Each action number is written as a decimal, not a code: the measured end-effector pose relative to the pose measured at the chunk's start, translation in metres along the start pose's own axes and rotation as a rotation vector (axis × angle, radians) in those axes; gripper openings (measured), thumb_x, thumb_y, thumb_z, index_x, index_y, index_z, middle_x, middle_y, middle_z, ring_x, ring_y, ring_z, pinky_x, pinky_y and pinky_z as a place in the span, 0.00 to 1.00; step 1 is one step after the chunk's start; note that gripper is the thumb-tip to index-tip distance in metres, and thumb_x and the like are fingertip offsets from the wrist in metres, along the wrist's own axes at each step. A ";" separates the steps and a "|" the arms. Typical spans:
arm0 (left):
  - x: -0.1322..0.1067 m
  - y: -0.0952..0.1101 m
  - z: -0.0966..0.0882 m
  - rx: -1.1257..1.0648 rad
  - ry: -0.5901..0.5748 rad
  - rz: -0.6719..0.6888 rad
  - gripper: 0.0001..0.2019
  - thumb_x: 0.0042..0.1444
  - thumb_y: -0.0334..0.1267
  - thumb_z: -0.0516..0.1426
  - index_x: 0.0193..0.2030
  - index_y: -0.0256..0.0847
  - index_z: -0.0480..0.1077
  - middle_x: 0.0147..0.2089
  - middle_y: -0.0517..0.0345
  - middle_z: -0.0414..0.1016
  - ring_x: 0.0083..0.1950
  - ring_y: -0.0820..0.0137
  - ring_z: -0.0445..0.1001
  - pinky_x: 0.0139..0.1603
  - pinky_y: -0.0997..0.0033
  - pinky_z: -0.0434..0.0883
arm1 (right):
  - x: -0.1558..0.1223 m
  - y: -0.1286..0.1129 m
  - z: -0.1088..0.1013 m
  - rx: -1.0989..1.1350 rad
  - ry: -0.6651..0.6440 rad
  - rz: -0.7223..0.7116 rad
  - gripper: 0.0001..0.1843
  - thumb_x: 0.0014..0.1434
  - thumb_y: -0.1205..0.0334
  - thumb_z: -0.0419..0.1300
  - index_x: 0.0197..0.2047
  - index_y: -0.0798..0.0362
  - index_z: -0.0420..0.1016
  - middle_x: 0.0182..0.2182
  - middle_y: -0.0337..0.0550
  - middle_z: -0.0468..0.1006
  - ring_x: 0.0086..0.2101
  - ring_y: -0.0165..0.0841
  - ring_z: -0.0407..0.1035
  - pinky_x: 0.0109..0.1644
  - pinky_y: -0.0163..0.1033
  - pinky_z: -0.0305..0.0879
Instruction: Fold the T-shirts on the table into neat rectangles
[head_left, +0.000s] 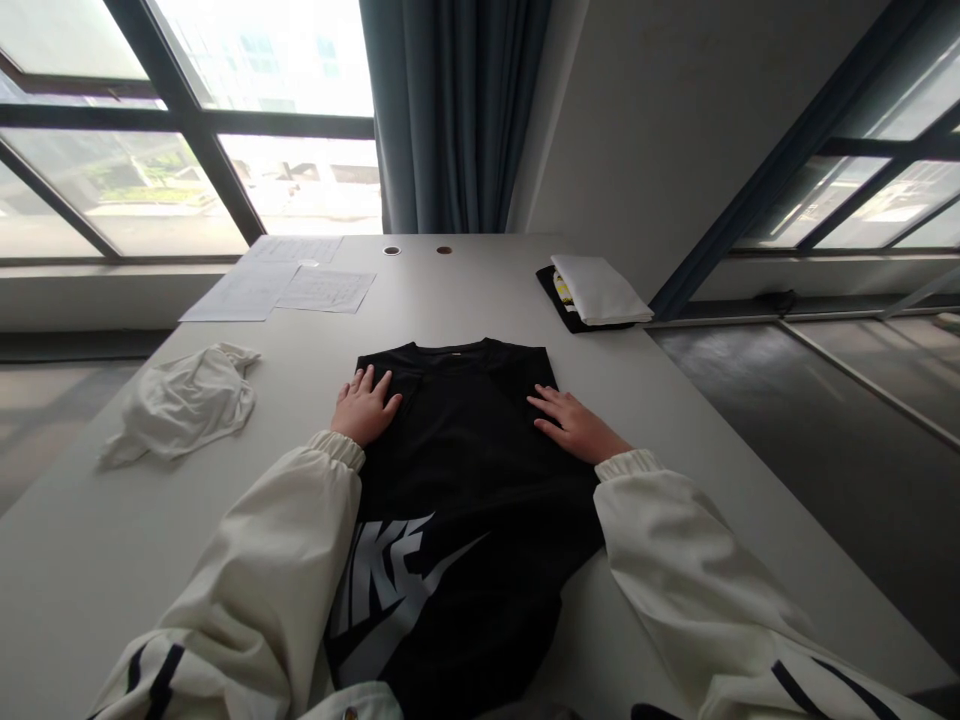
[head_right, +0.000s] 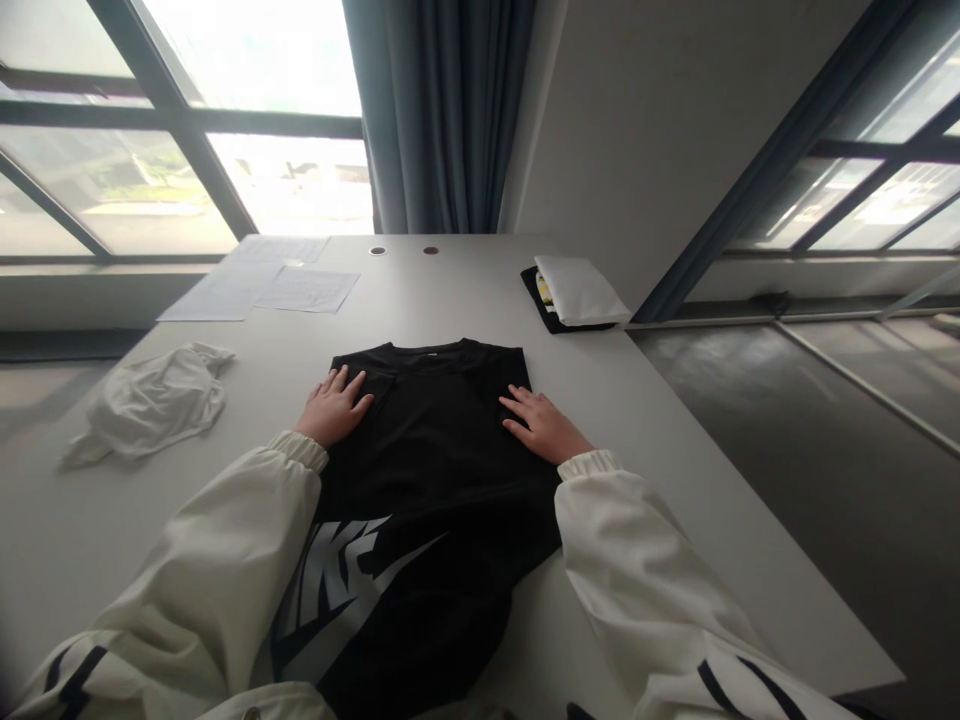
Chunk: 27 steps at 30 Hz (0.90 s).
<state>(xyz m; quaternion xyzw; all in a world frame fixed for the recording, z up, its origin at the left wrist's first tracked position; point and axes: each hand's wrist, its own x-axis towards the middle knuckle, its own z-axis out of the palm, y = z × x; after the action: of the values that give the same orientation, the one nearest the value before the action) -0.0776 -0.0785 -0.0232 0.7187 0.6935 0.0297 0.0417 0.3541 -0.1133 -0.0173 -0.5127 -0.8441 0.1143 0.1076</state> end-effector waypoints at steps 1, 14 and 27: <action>0.000 0.000 0.000 0.002 0.001 -0.001 0.34 0.73 0.58 0.45 0.81 0.47 0.54 0.83 0.47 0.45 0.83 0.51 0.45 0.79 0.45 0.50 | 0.001 0.004 0.004 -0.032 -0.020 0.034 0.32 0.75 0.44 0.49 0.77 0.43 0.61 0.77 0.48 0.56 0.74 0.50 0.52 0.76 0.66 0.50; 0.001 -0.001 0.003 -0.006 0.008 0.003 0.35 0.73 0.59 0.45 0.81 0.47 0.53 0.83 0.47 0.45 0.83 0.51 0.44 0.79 0.45 0.50 | 0.001 0.013 0.006 -0.064 -0.088 0.099 0.30 0.75 0.43 0.48 0.77 0.33 0.59 0.78 0.36 0.52 0.76 0.58 0.43 0.74 0.77 0.44; 0.002 0.001 0.000 -0.010 0.007 -0.010 0.34 0.73 0.58 0.45 0.81 0.48 0.52 0.84 0.47 0.44 0.83 0.51 0.43 0.80 0.44 0.48 | 0.021 0.050 0.012 0.081 0.159 0.119 0.34 0.75 0.42 0.45 0.79 0.41 0.57 0.77 0.42 0.56 0.76 0.51 0.46 0.78 0.64 0.49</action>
<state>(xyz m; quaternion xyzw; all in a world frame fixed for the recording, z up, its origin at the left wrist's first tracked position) -0.0765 -0.0767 -0.0234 0.7150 0.6969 0.0354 0.0432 0.3833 -0.0736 -0.0422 -0.5645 -0.7958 0.1132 0.1879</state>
